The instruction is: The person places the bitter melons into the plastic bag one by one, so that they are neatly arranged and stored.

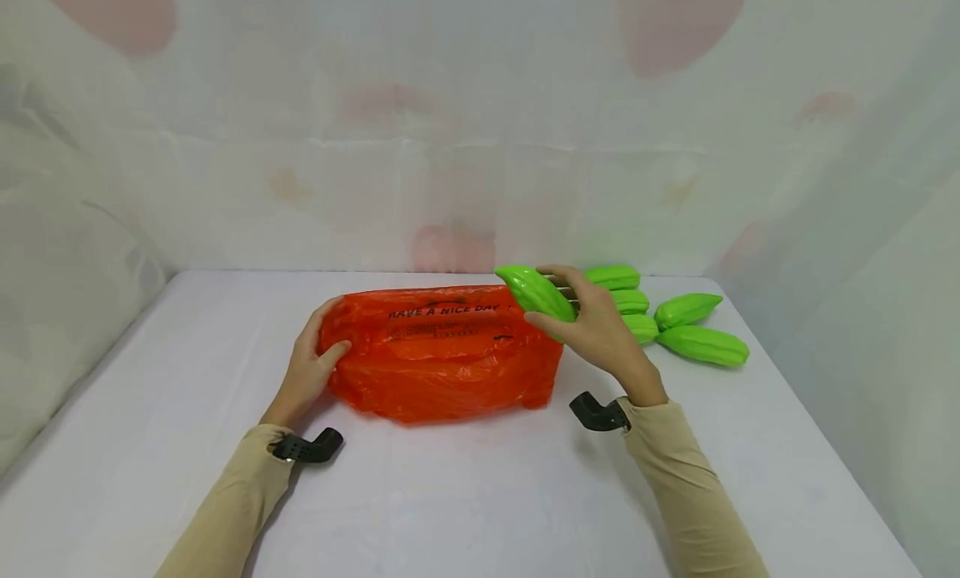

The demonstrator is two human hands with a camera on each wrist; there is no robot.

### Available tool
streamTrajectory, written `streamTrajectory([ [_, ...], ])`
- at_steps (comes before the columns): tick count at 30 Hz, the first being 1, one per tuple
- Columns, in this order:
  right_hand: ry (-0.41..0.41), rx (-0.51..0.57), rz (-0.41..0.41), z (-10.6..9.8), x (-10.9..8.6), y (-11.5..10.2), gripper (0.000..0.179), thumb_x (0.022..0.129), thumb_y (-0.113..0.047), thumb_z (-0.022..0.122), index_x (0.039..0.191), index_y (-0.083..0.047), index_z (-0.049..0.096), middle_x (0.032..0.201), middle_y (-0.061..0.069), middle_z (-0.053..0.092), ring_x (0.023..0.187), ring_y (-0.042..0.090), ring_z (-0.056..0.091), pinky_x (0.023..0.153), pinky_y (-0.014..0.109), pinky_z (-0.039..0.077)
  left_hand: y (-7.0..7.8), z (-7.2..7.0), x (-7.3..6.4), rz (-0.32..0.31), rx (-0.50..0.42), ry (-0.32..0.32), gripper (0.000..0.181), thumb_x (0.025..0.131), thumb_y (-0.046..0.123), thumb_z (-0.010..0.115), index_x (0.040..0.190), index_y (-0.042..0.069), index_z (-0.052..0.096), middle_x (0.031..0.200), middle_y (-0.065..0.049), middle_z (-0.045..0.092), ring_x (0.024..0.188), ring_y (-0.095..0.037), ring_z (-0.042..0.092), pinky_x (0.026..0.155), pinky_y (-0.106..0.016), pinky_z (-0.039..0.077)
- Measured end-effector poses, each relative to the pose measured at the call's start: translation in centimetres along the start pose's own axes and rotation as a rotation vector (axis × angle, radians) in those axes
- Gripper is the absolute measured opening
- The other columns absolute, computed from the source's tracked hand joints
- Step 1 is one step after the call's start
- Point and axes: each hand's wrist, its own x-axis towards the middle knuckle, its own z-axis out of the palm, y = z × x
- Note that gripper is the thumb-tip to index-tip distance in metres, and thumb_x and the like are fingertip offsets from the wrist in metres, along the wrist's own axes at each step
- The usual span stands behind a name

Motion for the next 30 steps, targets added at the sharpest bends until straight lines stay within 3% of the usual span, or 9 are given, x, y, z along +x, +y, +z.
streamTrajectory([
  [13, -0.064, 0.05, -0.002, 2.6, 1.7, -1.3, 0.061, 0.089, -0.031, 0.073, 0.142, -0.019, 0.046, 0.132, 0.009, 0.06, 0.109, 0.026, 0.064, 0.08, 0.038, 0.058, 0.0, 0.3, 0.0, -0.019, -0.005, 0.0, 0.067, 0.093, -0.007, 0.049, 0.154, 0.016, 0.033, 0.155, -0.014, 0.039, 0.143, -0.03, 0.033, 0.108, -0.01, 0.025],
  [18, -0.07, 0.064, -0.03, 3.8, 2.2, -1.7, 0.061, 0.089, -0.031, 0.073, 0.142, -0.019, 0.047, 0.131, 0.009, 0.061, 0.109, 0.026, 0.065, 0.077, 0.036, 0.058, 0.2, 0.4, 0.0, -0.049, 0.001, -0.005, 0.067, 0.094, -0.006, 0.049, 0.154, 0.016, 0.033, 0.155, -0.013, 0.039, 0.144, -0.029, 0.032, 0.121, -0.034, 0.025],
  [21, -0.076, 0.065, -0.03, 4.5, 2.6, -1.8, 0.061, 0.089, -0.031, 0.073, 0.142, -0.02, 0.046, 0.13, 0.008, 0.061, 0.109, 0.025, 0.065, 0.078, 0.035, 0.058, 0.3, 0.5, 0.0, -0.049, 0.0, -0.007, 0.067, 0.094, -0.006, 0.049, 0.154, 0.016, 0.032, 0.155, -0.014, 0.039, 0.144, -0.03, 0.032, 0.122, -0.046, 0.024],
  [23, -0.081, 0.065, -0.022, 5.0, 2.7, -1.9, 0.061, 0.089, -0.032, 0.073, 0.142, -0.02, 0.046, 0.13, 0.007, 0.061, 0.109, 0.024, 0.065, 0.079, 0.035, 0.057, 0.4, 0.5, 0.0, -0.046, -0.003, -0.009, 0.067, 0.094, -0.006, 0.049, 0.154, 0.016, 0.033, 0.155, -0.013, 0.039, 0.144, -0.03, 0.032, 0.122, -0.04, 0.025],
  [27, -0.098, 0.074, -0.004, 6.0, 3.1, -2.2, 0.062, 0.089, -0.034, 0.072, 0.142, -0.018, 0.045, 0.13, 0.007, 0.061, 0.11, 0.024, 0.063, 0.081, 0.036, 0.056, 0.3, 0.5, 0.1, -0.029, -0.006, -0.011, 0.067, 0.094, -0.007, 0.049, 0.155, 0.016, 0.032, 0.155, -0.014, 0.039, 0.144, -0.031, 0.033, 0.112, -0.015, 0.025],
  [30, -0.117, 0.088, 0.007, 6.7, 3.2, -2.5, 0.062, 0.09, -0.035, 0.071, 0.142, -0.015, 0.044, 0.131, 0.007, 0.06, 0.109, 0.024, 0.062, 0.081, 0.035, 0.056, 0.3, 0.4, 0.1, -0.024, -0.012, -0.011, 0.067, 0.094, -0.008, 0.048, 0.155, 0.016, 0.032, 0.154, -0.014, 0.04, 0.143, -0.031, 0.033, 0.107, -0.009, 0.024],
])
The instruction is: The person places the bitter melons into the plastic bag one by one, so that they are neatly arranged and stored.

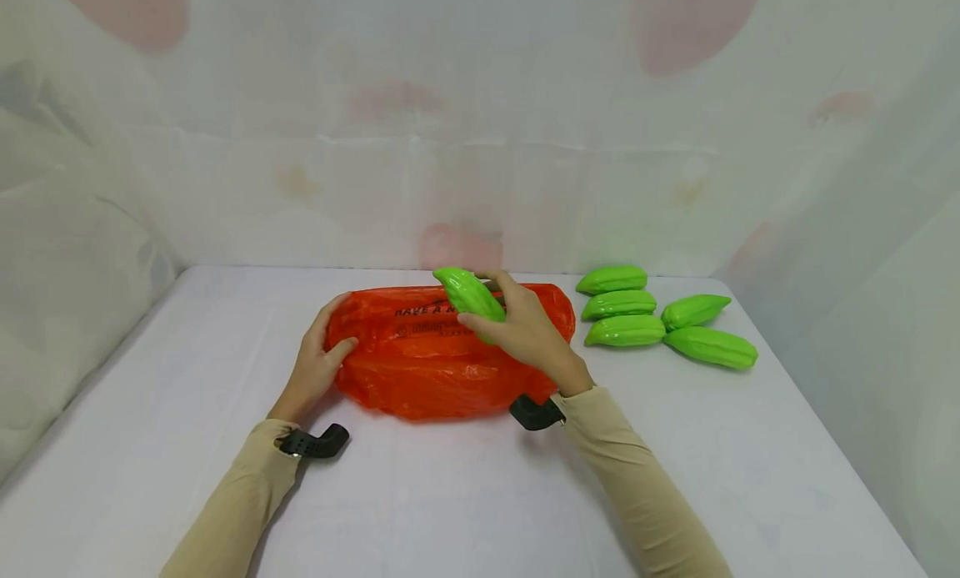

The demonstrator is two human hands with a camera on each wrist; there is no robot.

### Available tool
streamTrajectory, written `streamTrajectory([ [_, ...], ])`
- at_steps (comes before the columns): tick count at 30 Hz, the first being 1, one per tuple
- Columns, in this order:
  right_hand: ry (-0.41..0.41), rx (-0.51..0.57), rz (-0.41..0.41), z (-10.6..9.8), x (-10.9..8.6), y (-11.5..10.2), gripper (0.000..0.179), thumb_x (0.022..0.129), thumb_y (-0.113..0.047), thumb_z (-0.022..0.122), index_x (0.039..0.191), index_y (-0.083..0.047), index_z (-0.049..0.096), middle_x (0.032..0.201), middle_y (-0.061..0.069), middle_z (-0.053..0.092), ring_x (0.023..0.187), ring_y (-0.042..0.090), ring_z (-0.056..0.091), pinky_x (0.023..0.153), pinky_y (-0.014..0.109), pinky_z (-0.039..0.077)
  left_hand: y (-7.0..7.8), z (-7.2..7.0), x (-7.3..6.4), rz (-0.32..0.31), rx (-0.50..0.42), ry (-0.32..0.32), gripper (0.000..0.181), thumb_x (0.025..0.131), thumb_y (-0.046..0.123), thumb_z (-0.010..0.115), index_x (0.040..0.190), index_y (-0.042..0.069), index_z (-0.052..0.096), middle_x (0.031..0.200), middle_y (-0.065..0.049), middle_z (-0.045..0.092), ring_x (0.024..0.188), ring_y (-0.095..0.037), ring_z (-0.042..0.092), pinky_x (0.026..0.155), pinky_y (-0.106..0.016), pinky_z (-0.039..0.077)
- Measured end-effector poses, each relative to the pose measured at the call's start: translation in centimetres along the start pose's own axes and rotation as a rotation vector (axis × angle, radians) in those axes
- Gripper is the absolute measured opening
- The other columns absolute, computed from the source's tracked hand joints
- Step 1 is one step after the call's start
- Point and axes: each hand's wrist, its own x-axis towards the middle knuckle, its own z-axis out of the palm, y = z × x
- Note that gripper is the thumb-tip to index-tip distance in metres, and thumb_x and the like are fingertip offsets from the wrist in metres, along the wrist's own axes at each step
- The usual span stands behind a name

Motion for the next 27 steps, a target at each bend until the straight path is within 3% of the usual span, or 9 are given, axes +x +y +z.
streamTrajectory([
  [10, -0.012, -0.002, -0.005, 2.0, 0.7, -0.7, 0.061, 0.09, -0.034, 0.071, 0.141, -0.014, 0.046, 0.126, 0.004, 0.061, 0.105, 0.023, 0.06, 0.082, 0.033, 0.054, -0.1, -0.2, 0.0, -0.002, 0.008, 0.002, 0.067, 0.094, -0.006, 0.049, 0.155, 0.017, 0.033, 0.155, -0.014, 0.039, 0.145, -0.031, 0.032, 0.111, -0.014, 0.024],
  [14, -0.016, -0.011, 0.022, 2.8, 0.8, -1.1, 0.062, 0.09, -0.037, 0.071, 0.142, -0.016, 0.045, 0.125, 0.005, 0.063, 0.105, 0.022, 0.061, 0.081, 0.032, 0.055, -0.1, -0.2, 0.0, -0.001, 0.008, 0.002, 0.067, 0.094, -0.007, 0.05, 0.155, 0.016, 0.033, 0.155, -0.014, 0.04, 0.145, -0.031, 0.032, 0.121, -0.033, 0.025],
  [18, -0.035, -0.002, 0.037, 3.7, 1.0, -1.4, 0.062, 0.09, -0.038, 0.07, 0.141, -0.015, 0.045, 0.117, 0.005, 0.065, 0.101, 0.021, 0.061, 0.077, 0.029, 0.055, 0.0, -0.1, 0.0, 0.0, 0.004, 0.0, 0.068, 0.094, -0.007, 0.05, 0.155, 0.017, 0.032, 0.155, -0.014, 0.04, 0.145, -0.031, 0.032, 0.12, -0.057, 0.022],
  [19, -0.042, -0.001, 0.041, 3.8, 1.0, -1.5, 0.062, 0.09, -0.038, 0.071, 0.141, -0.015, 0.044, 0.114, 0.005, 0.065, 0.101, 0.021, 0.061, 0.076, 0.028, 0.055, -0.1, -0.1, 0.0, 0.004, 0.001, 0.001, 0.068, 0.094, -0.008, 0.05, 0.155, 0.016, 0.032, 0.154, -0.015, 0.04, 0.144, -0.032, 0.032, 0.121, -0.052, 0.022],
  [21, -0.059, 0.011, 0.046, 4.1, 1.1, -1.6, 0.063, 0.09, -0.037, 0.071, 0.141, -0.014, 0.043, 0.11, 0.005, 0.066, 0.1, 0.021, 0.062, 0.074, 0.028, 0.055, -0.1, -0.1, 0.0, 0.007, -0.001, -0.002, 0.068, 0.094, -0.008, 0.049, 0.155, 0.016, 0.032, 0.155, -0.015, 0.039, 0.145, -0.032, 0.032, 0.121, -0.053, 0.022],
  [25, -0.105, 0.032, 0.063, 4.5, 1.2, -1.8, 0.064, 0.091, -0.035, 0.071, 0.143, -0.013, 0.04, 0.114, 0.006, 0.065, 0.105, 0.022, 0.062, 0.076, 0.028, 0.056, -0.2, 0.0, 0.1, 0.014, -0.001, -0.004, 0.067, 0.093, -0.009, 0.049, 0.154, 0.014, 0.033, 0.155, -0.016, 0.039, 0.145, -0.033, 0.031, 0.121, -0.054, 0.021],
  [27, -0.122, 0.022, 0.066, 4.7, 1.3, -1.9, 0.065, 0.091, -0.036, 0.07, 0.144, -0.012, 0.04, 0.119, 0.007, 0.063, 0.107, 0.021, 0.061, 0.077, 0.028, 0.056, -0.2, 0.0, 0.1, 0.012, 0.002, -0.004, 0.068, 0.093, -0.008, 0.05, 0.154, 0.015, 0.032, 0.155, -0.016, 0.038, 0.145, -0.033, 0.031, 0.118, -0.061, 0.02],
])
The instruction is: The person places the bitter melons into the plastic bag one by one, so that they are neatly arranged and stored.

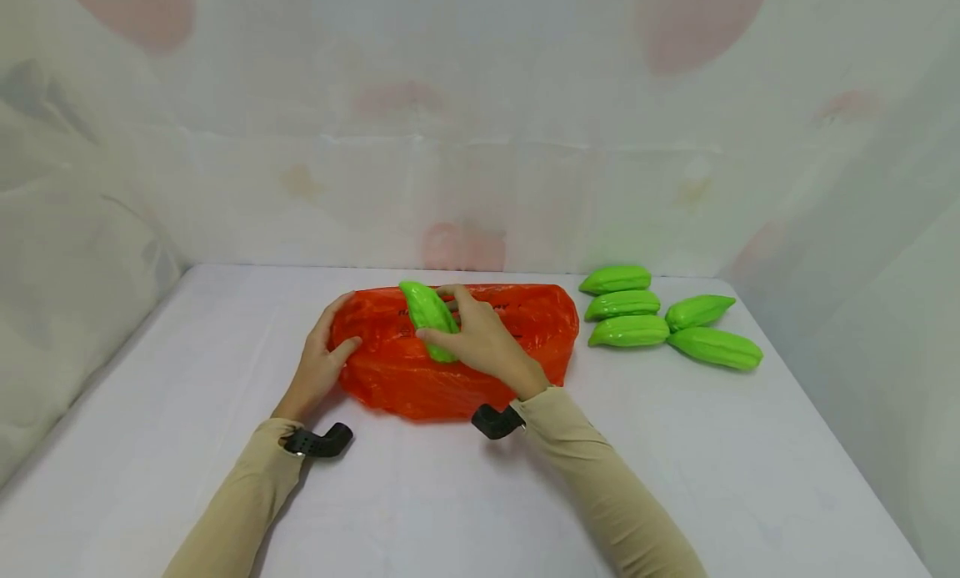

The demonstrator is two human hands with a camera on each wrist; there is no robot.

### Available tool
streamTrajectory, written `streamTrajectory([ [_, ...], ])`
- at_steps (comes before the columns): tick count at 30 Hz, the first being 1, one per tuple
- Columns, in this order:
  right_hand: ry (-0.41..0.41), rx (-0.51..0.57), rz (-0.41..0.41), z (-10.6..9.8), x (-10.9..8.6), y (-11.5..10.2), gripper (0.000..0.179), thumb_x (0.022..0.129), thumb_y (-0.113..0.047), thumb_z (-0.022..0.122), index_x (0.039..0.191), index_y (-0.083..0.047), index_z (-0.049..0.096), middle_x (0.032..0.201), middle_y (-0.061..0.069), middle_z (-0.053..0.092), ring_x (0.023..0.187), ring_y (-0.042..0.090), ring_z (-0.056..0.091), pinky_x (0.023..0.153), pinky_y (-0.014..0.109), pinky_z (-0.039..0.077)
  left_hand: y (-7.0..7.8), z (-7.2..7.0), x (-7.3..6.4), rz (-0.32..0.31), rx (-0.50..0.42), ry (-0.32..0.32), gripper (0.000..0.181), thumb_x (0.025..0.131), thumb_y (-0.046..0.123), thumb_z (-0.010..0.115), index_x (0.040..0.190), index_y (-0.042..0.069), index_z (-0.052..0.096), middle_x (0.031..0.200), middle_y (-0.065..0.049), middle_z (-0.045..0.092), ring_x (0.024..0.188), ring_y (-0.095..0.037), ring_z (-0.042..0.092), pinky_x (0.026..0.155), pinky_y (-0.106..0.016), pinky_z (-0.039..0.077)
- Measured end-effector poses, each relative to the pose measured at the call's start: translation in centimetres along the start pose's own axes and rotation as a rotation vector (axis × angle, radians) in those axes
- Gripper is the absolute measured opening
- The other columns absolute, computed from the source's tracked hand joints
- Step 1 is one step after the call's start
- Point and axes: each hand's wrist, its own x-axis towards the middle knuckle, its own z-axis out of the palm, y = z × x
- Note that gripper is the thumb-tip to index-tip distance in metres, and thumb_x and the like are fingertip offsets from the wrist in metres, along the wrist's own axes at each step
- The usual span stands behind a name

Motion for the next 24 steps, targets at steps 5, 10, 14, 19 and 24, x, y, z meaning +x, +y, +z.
streamTrajectory([
  [5, -0.021, -0.094, 0.003, 0.2, 0.3, -0.2, 0.068, 0.091, -0.039, 0.07, 0.145, -0.011, 0.04, 0.126, 0.007, 0.061, 0.111, 0.02, 0.059, 0.083, 0.031, 0.055, 0.1, 0.1, 0.0, -0.011, 0.005, -0.002, 0.068, 0.094, -0.008, 0.049, 0.155, 0.016, 0.032, 0.156, -0.014, 0.038, 0.145, -0.031, 0.031, 0.119, -0.06, 0.02],
  [10, -0.03, -0.139, 0.013, 0.1, 0.5, -0.6, 0.07, 0.09, -0.04, 0.07, 0.146, -0.011, 0.04, 0.125, 0.007, 0.061, 0.108, 0.019, 0.058, 0.083, 0.033, 0.054, 0.2, 0.1, 0.0, -0.018, -0.008, 0.0, 0.067, 0.094, -0.008, 0.049, 0.154, 0.015, 0.033, 0.155, -0.014, 0.039, 0.144, -0.03, 0.032, 0.122, -0.044, 0.023],
  [14, -0.041, -0.099, 0.019, 0.3, 0.8, -1.0, 0.071, 0.09, -0.039, 0.071, 0.147, -0.012, 0.038, 0.124, 0.008, 0.062, 0.106, 0.019, 0.059, 0.08, 0.029, 0.056, 0.1, 0.1, 0.0, -0.01, -0.007, 0.007, 0.066, 0.093, -0.008, 0.049, 0.154, 0.015, 0.034, 0.154, -0.014, 0.04, 0.143, -0.03, 0.034, 0.115, -0.02, 0.025],
  [19, -0.075, -0.049, 0.027, 0.9, 1.4, -1.1, 0.071, 0.09, -0.039, 0.07, 0.147, -0.011, 0.038, 0.128, 0.009, 0.062, 0.111, 0.019, 0.059, 0.082, 0.028, 0.056, 0.0, 0.0, -0.1, -0.004, 0.009, 0.002, 0.067, 0.094, -0.008, 0.05, 0.154, 0.016, 0.033, 0.154, -0.014, 0.04, 0.143, -0.031, 0.034, 0.119, -0.031, 0.026],
  [24, -0.095, -0.022, 0.049, 1.7, 1.9, -1.0, 0.068, 0.092, -0.039, 0.069, 0.145, -0.009, 0.039, 0.131, 0.009, 0.06, 0.107, 0.018, 0.063, 0.084, 0.028, 0.056, 0.0, 0.0, 0.0, -0.007, 0.014, 0.001, 0.068, 0.093, -0.008, 0.05, 0.154, 0.016, 0.033, 0.154, -0.015, 0.039, 0.143, -0.033, 0.033, 0.118, -0.061, 0.022],
])
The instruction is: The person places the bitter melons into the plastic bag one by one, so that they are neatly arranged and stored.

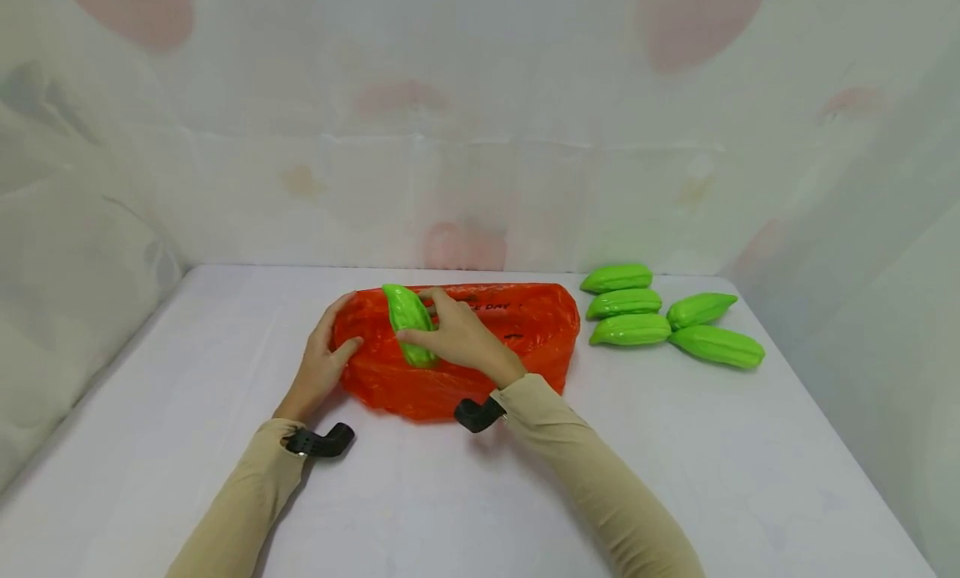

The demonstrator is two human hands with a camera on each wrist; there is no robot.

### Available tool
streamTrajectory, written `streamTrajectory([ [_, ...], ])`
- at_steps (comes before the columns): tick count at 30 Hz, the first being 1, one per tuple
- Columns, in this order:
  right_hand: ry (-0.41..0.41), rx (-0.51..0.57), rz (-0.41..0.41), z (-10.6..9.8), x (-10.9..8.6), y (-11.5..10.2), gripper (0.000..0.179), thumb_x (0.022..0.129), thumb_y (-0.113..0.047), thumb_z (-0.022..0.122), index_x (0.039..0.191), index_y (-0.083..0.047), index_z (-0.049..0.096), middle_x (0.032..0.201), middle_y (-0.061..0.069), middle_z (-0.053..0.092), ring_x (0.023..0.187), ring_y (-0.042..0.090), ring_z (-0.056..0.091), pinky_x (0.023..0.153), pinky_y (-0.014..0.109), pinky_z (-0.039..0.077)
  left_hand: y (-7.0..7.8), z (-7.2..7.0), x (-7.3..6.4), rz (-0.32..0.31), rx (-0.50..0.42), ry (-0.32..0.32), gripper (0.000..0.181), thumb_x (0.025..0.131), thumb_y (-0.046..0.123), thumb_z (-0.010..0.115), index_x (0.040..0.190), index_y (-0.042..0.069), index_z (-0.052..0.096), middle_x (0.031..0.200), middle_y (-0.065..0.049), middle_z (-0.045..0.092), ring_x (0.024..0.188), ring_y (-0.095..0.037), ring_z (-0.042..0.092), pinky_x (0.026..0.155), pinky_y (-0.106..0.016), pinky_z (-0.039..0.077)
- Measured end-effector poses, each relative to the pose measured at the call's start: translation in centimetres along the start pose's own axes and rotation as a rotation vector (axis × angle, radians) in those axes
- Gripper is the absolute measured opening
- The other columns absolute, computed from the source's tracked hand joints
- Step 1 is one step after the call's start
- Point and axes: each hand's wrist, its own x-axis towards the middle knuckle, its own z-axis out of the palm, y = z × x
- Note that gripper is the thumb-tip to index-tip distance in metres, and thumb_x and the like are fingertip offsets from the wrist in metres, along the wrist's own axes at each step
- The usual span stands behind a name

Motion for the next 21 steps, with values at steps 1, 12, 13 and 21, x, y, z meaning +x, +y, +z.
streamTrajectory([
  [1, -0.003, 0.003, 0.006, 0.1, 0.1, 0.0, 0.067, 0.092, -0.039, 0.069, 0.144, -0.009, 0.04, 0.13, 0.009, 0.061, 0.105, 0.017, 0.064, 0.083, 0.028, 0.056, 0.0, 0.0, 0.0, -0.001, 0.001, -0.001, 0.068, 0.093, -0.008, 0.05, 0.154, 0.016, 0.033, 0.155, -0.015, 0.039, 0.143, -0.033, 0.033, 0.117, -0.062, 0.023],
  [12, -0.087, -0.18, 0.094, 1.6, 0.8, -0.6, 0.059, 0.094, -0.04, 0.063, 0.142, -0.01, 0.045, 0.109, 0.001, 0.062, 0.092, 0.015, 0.058, 0.077, 0.026, 0.05, 0.1, -0.1, 0.0, -0.011, -0.002, -0.009, 0.066, 0.095, -0.005, 0.05, 0.155, 0.018, 0.033, 0.155, -0.013, 0.039, 0.142, -0.031, 0.035, 0.107, -0.011, 0.027],
  [13, -0.097, -0.196, 0.101, 1.7, 0.8, -0.6, 0.058, 0.094, -0.04, 0.063, 0.141, -0.01, 0.047, 0.107, 0.001, 0.062, 0.091, 0.015, 0.058, 0.075, 0.027, 0.05, 0.1, -0.1, 0.0, -0.01, -0.005, -0.008, 0.066, 0.094, -0.005, 0.05, 0.155, 0.017, 0.033, 0.155, -0.013, 0.039, 0.142, -0.031, 0.035, 0.107, -0.011, 0.027],
  [21, -0.11, -0.266, 0.128, 2.4, 1.3, -0.6, 0.061, 0.094, -0.043, 0.062, 0.142, -0.009, 0.046, 0.101, 0.0, 0.061, 0.086, 0.014, 0.056, 0.071, 0.025, 0.046, 0.0, -0.1, 0.0, 0.013, -0.021, -0.01, 0.067, 0.094, -0.008, 0.049, 0.154, 0.015, 0.033, 0.154, -0.014, 0.04, 0.139, -0.031, 0.037, 0.105, -0.007, 0.028],
])
